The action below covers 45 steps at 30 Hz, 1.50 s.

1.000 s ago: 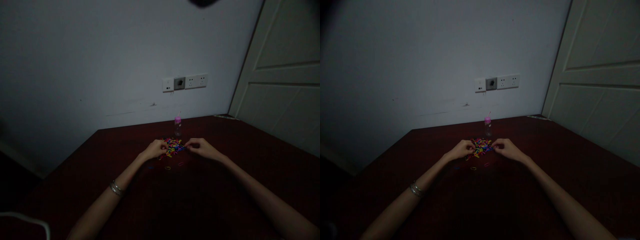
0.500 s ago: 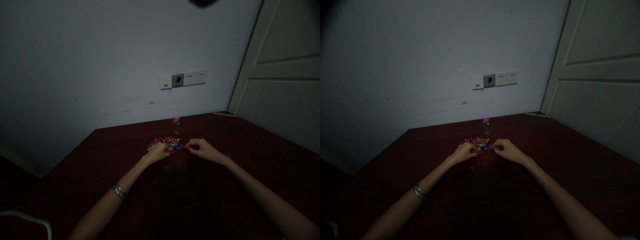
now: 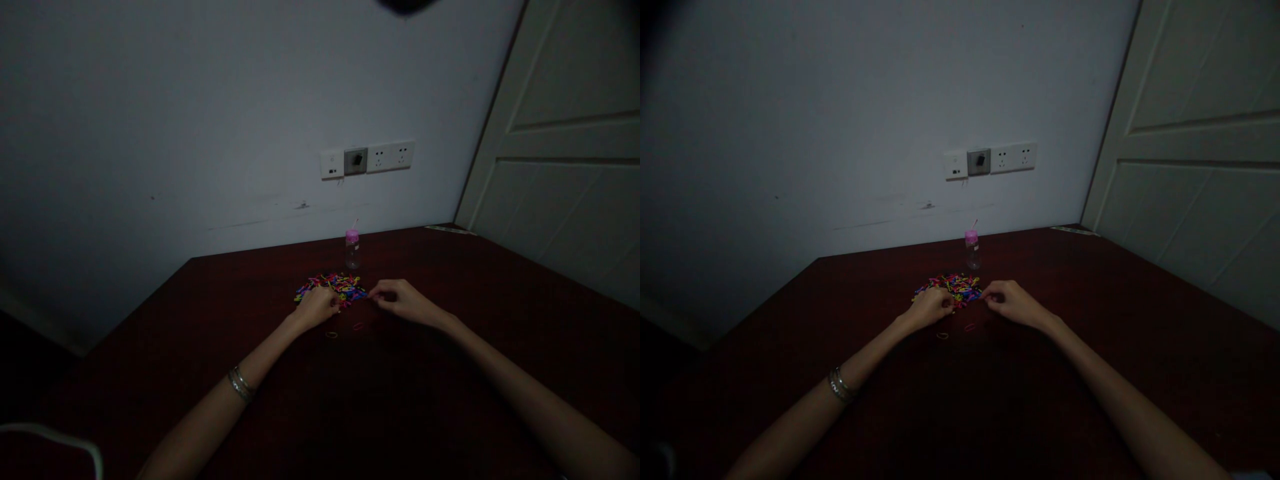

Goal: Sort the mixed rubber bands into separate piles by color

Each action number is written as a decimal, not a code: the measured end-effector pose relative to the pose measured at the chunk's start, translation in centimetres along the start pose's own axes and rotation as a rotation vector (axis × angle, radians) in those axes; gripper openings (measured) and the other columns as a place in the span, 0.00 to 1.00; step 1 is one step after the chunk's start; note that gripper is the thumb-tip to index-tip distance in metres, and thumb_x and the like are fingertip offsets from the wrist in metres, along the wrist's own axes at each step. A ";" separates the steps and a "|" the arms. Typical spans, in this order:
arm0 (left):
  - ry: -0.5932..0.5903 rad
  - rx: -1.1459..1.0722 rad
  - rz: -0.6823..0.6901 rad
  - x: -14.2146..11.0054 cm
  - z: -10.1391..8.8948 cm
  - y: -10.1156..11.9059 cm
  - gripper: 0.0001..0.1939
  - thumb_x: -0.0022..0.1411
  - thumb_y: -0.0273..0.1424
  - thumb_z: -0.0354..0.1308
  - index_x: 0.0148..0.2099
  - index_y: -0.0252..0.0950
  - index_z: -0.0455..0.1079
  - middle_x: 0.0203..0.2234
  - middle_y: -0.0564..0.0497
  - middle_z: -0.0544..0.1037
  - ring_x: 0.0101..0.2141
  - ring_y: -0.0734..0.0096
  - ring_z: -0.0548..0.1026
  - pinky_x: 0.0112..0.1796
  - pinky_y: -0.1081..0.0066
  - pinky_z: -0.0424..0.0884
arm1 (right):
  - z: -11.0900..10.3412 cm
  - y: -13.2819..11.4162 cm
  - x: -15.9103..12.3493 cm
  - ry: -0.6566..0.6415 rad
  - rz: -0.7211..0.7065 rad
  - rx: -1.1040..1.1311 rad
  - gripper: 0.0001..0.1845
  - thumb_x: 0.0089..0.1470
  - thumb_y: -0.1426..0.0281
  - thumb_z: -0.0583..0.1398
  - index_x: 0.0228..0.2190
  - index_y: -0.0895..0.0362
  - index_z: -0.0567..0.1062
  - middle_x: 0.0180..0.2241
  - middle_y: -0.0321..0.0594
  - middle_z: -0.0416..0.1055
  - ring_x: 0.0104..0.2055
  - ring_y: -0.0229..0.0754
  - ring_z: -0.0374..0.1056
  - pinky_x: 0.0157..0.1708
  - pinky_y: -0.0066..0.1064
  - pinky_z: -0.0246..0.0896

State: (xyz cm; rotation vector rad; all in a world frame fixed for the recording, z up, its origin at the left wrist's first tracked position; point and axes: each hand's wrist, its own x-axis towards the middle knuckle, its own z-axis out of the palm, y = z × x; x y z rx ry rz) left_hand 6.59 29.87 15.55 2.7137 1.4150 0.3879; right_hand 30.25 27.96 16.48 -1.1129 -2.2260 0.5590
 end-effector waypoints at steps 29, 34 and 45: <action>0.075 -0.073 0.165 -0.7 -5.2 -0.8 0.05 0.55 0.28 0.53 0.31 0.34 0.70 0.26 0.52 0.72 0.26 0.75 0.68 0.27 0.77 0.59 | 3.0 -2.6 1.7 0.164 -0.127 0.048 0.10 0.52 0.67 0.57 0.36 0.55 0.75 0.33 0.40 0.68 0.35 0.40 0.65 0.36 0.32 0.61; 0.038 -0.108 0.263 -0.9 -5.6 1.1 0.06 0.56 0.27 0.53 0.32 0.34 0.71 0.26 0.52 0.72 0.26 0.76 0.67 0.27 0.76 0.58 | 3.0 -3.3 1.6 0.165 -0.180 0.119 0.08 0.50 0.66 0.59 0.32 0.55 0.75 0.33 0.39 0.69 0.36 0.39 0.66 0.37 0.33 0.62; 0.057 -0.223 0.250 -0.8 -5.2 1.4 0.07 0.56 0.29 0.53 0.35 0.35 0.72 0.26 0.52 0.73 0.27 0.75 0.68 0.29 0.75 0.61 | 1.1 -2.4 1.1 0.118 -0.178 0.083 0.09 0.52 0.65 0.57 0.29 0.56 0.76 0.34 0.40 0.67 0.37 0.39 0.65 0.38 0.33 0.62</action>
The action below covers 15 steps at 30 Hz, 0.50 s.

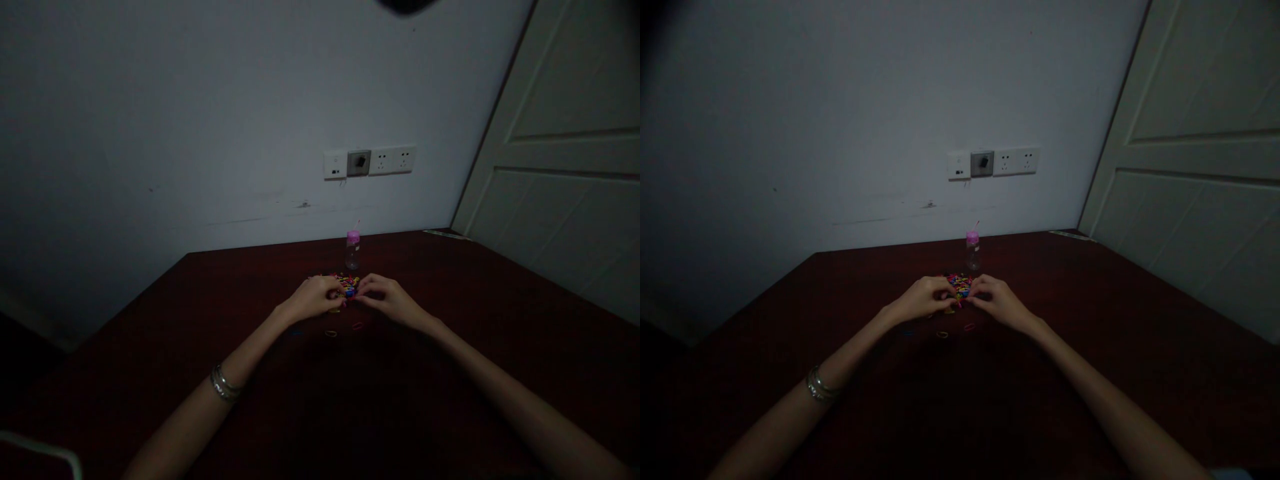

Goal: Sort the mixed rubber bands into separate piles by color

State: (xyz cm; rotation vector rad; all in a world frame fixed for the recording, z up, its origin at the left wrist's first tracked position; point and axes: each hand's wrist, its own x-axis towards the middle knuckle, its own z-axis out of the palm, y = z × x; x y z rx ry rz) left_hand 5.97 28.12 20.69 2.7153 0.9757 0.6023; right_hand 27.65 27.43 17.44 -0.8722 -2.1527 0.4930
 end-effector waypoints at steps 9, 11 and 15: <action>0.110 -0.186 -0.158 -1.5 -0.6 -3.5 0.11 0.55 0.32 0.52 0.34 0.31 0.73 0.24 0.51 0.73 0.25 0.76 0.67 0.28 0.76 0.61 | -4.5 4.5 -4.7 -0.189 0.144 -0.151 0.14 0.52 0.60 0.56 0.30 0.55 0.77 0.37 0.42 0.66 0.38 0.42 0.65 0.40 0.35 0.62; 0.134 -0.202 -0.204 -1.8 -0.6 -4.2 0.12 0.55 0.32 0.52 0.34 0.31 0.73 0.24 0.51 0.73 0.25 0.76 0.66 0.27 0.76 0.61 | -4.4 5.0 -5.5 -0.199 0.174 -0.144 0.15 0.51 0.59 0.56 0.30 0.55 0.77 0.37 0.42 0.66 0.38 0.42 0.66 0.40 0.36 0.62; 0.179 -0.224 -0.311 -2.2 -0.4 -5.2 0.15 0.55 0.36 0.52 0.35 0.30 0.74 0.22 0.51 0.72 0.22 0.76 0.64 0.24 0.77 0.58 | -3.8 5.4 -6.0 -0.193 0.181 -0.141 0.16 0.51 0.58 0.56 0.31 0.54 0.78 0.37 0.42 0.66 0.38 0.43 0.66 0.40 0.37 0.62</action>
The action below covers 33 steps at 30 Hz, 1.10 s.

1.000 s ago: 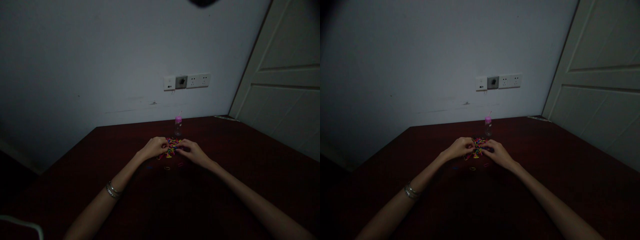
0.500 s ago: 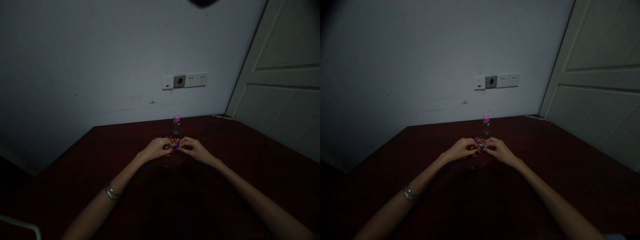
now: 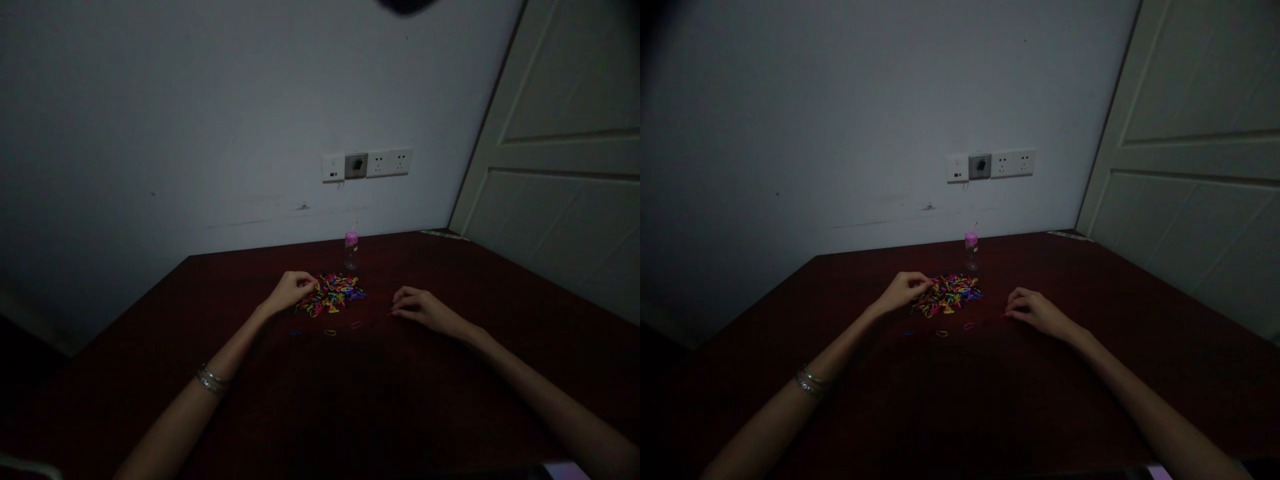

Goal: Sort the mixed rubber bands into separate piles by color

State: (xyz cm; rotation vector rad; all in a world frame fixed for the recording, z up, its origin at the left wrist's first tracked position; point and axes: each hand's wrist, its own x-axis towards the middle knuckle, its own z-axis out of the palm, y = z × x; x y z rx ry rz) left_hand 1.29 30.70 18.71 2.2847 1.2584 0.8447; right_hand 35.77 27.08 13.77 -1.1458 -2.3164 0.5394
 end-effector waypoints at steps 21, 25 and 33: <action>0.028 -0.041 -0.067 0.0 0.6 -1.7 0.14 0.54 0.34 0.51 0.33 0.29 0.74 0.22 0.51 0.72 0.23 0.77 0.64 0.23 0.77 0.58 | 0.6 -0.1 -0.1 -0.022 0.030 -0.070 0.15 0.50 0.57 0.56 0.33 0.52 0.78 0.38 0.42 0.67 0.38 0.43 0.67 0.39 0.36 0.63; 0.026 -0.040 -0.061 -0.1 0.5 -1.6 0.14 0.54 0.33 0.51 0.32 0.29 0.74 0.21 0.51 0.72 0.23 0.77 0.64 0.23 0.77 0.58 | 0.5 -0.3 -0.2 -0.017 0.030 -0.059 0.16 0.50 0.57 0.57 0.32 0.53 0.78 0.39 0.42 0.67 0.38 0.43 0.67 0.39 0.35 0.63; 0.009 -0.057 -0.079 -0.2 0.5 -1.6 0.14 0.53 0.34 0.51 0.31 0.29 0.74 0.21 0.51 0.72 0.23 0.76 0.65 0.24 0.77 0.59 | 0.3 -0.5 -0.5 -0.034 0.021 -0.063 0.13 0.49 0.61 0.57 0.33 0.52 0.78 0.40 0.41 0.67 0.38 0.43 0.67 0.40 0.36 0.63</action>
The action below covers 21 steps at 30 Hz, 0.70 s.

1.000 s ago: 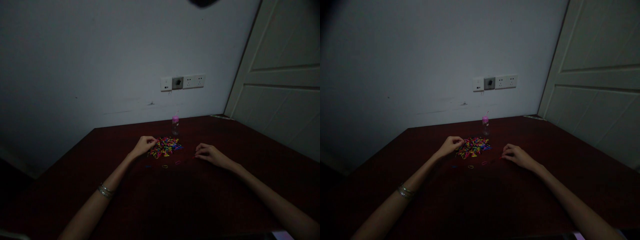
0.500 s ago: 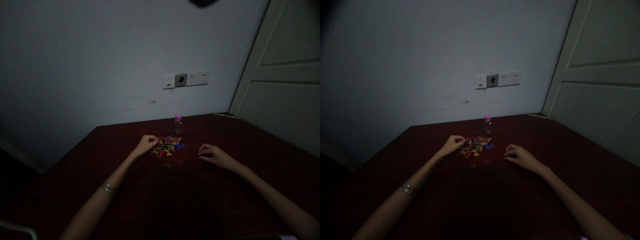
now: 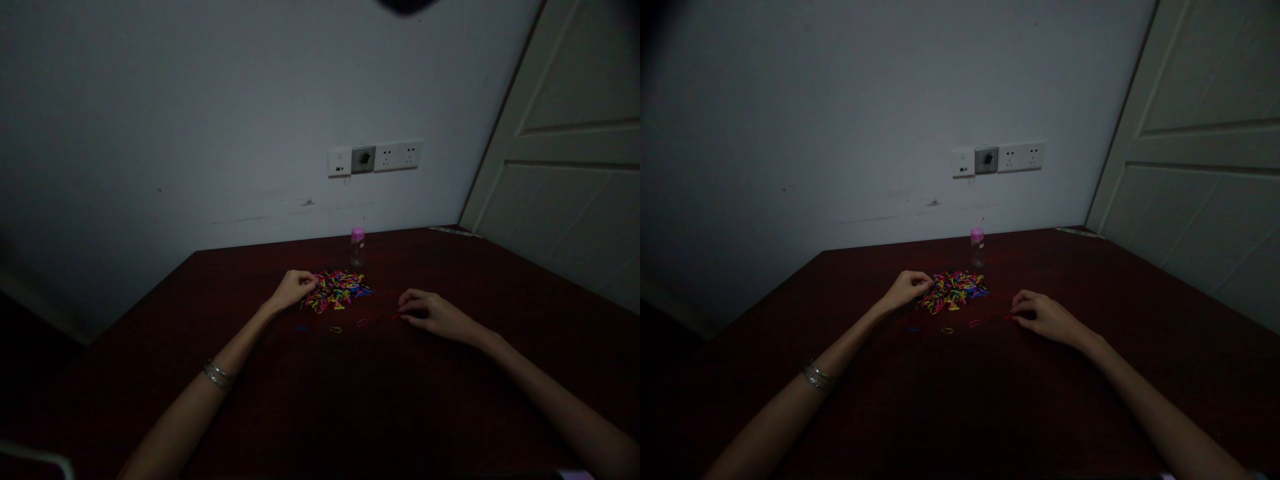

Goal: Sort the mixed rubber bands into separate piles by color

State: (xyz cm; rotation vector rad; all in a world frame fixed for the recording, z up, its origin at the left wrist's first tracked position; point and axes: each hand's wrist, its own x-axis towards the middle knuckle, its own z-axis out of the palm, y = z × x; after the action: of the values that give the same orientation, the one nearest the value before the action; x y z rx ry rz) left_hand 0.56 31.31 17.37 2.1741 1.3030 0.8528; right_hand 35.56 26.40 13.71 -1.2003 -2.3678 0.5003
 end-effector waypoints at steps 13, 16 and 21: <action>-0.070 0.018 0.006 -0.6 0.7 0.2 0.12 0.52 0.32 0.52 0.30 0.29 0.73 0.20 0.52 0.71 0.23 0.76 0.65 0.26 0.77 0.61 | -0.2 0.0 -0.1 0.026 0.024 -0.002 0.13 0.50 0.63 0.56 0.35 0.53 0.76 0.40 0.42 0.67 0.38 0.44 0.66 0.40 0.38 0.63; -0.076 0.021 0.008 -0.9 0.6 0.4 0.11 0.52 0.31 0.52 0.30 0.29 0.73 0.20 0.53 0.70 0.22 0.77 0.64 0.25 0.77 0.60 | -0.5 0.0 0.0 0.056 0.014 -0.021 0.12 0.51 0.64 0.55 0.35 0.53 0.76 0.39 0.42 0.68 0.39 0.44 0.67 0.41 0.38 0.63; -0.033 0.044 0.084 -0.9 0.9 0.6 0.08 0.52 0.29 0.54 0.30 0.31 0.73 0.24 0.51 0.72 0.26 0.75 0.67 0.28 0.76 0.63 | -1.7 -0.9 1.2 0.135 -0.051 -0.053 0.12 0.51 0.66 0.55 0.34 0.55 0.76 0.38 0.42 0.68 0.38 0.44 0.67 0.40 0.37 0.63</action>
State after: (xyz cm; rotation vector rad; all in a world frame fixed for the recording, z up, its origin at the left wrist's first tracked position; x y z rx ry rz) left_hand 1.28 30.20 16.90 2.2809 1.2337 0.8243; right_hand 35.19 27.08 15.86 -1.1559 -2.3026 0.3313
